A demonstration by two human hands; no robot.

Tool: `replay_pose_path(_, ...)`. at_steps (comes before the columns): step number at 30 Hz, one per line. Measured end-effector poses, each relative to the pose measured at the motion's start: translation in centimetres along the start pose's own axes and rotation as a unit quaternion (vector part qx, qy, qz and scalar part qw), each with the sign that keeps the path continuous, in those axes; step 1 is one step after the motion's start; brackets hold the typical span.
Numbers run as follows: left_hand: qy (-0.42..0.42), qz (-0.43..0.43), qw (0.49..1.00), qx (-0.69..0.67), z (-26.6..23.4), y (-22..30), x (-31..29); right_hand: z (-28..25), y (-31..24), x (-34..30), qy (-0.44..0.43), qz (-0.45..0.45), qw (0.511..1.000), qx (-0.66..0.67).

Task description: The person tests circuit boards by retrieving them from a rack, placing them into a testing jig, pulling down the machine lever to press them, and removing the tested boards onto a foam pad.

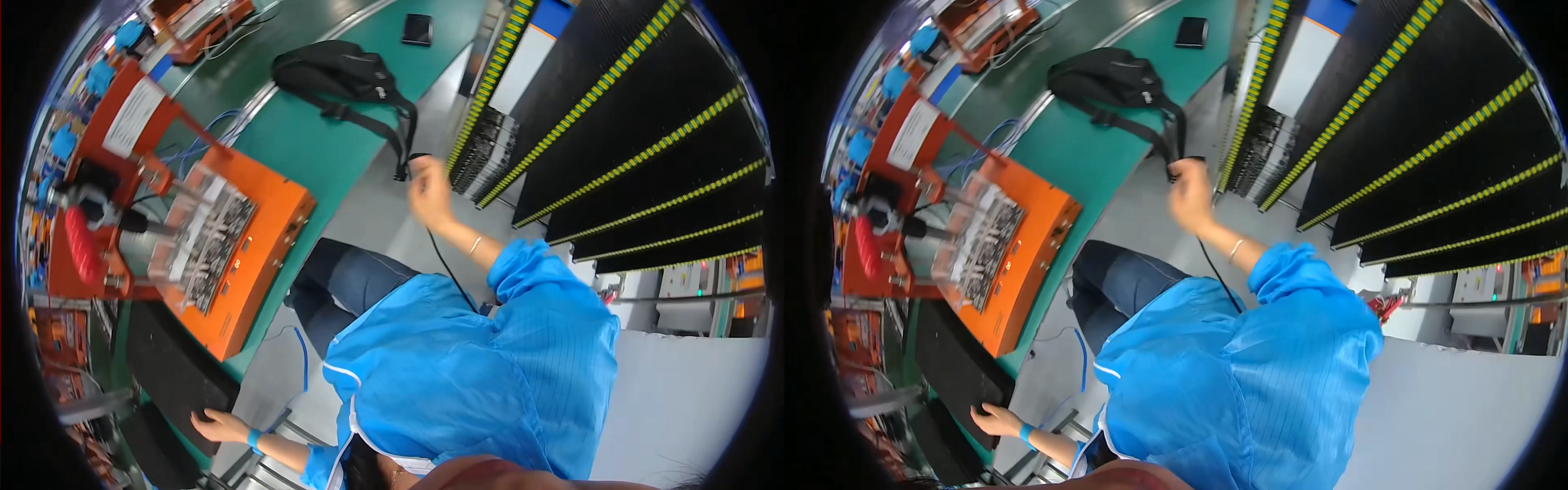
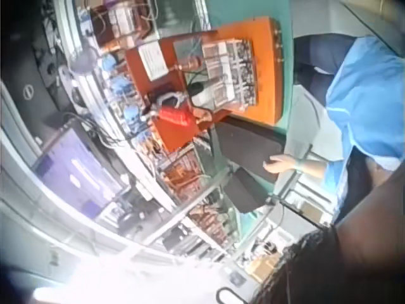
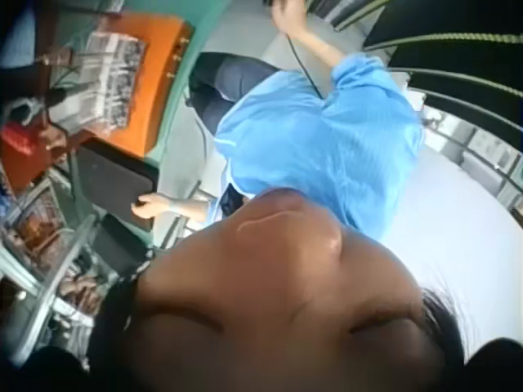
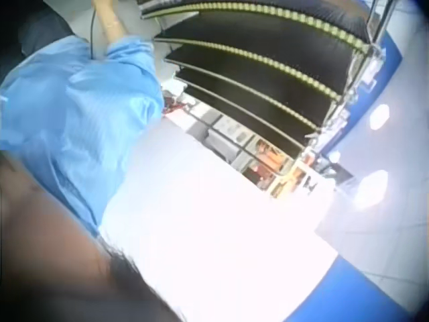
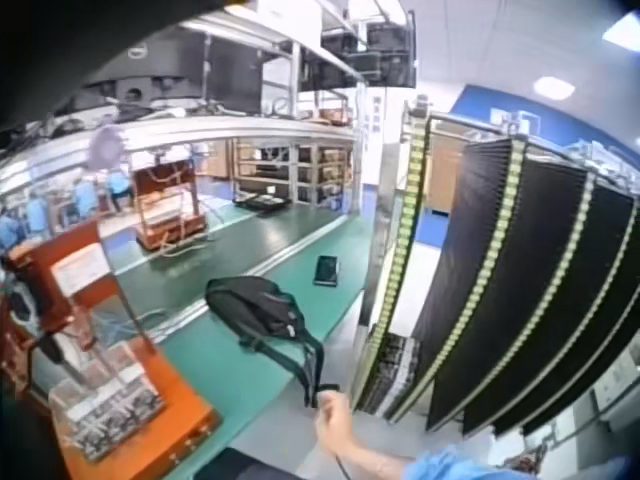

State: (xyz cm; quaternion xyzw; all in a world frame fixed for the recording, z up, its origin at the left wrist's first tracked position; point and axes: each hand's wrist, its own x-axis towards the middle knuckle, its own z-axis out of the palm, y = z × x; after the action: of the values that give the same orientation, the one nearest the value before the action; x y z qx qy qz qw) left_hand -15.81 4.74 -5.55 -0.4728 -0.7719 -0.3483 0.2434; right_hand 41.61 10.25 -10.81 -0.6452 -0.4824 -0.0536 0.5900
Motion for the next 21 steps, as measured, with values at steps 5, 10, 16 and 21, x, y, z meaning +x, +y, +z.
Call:
replay_pose_path(5,0.070,0.029,0.996,0.039,-0.1,3.3,-4.8,-9.0,19.9,0.3,-0.057,0.152,0.925,-0.345)
replay_pose_path(10,0.091,0.065,0.989,0.096,-4.4,4.3,-4.5,-10.0,28.2,3.2,-0.236,0.294,0.813,-0.443)
replay_pose_path(16,0.095,0.089,0.987,0.091,-7.6,9.6,-3.2,-8.0,29.4,0.5,-0.231,0.229,0.776,-0.541)
replay_pose_path(21,0.049,0.105,0.992,-0.047,-5.5,15.8,-3.4,-5.4,24.5,-9.1,-0.139,0.046,0.721,-0.677)
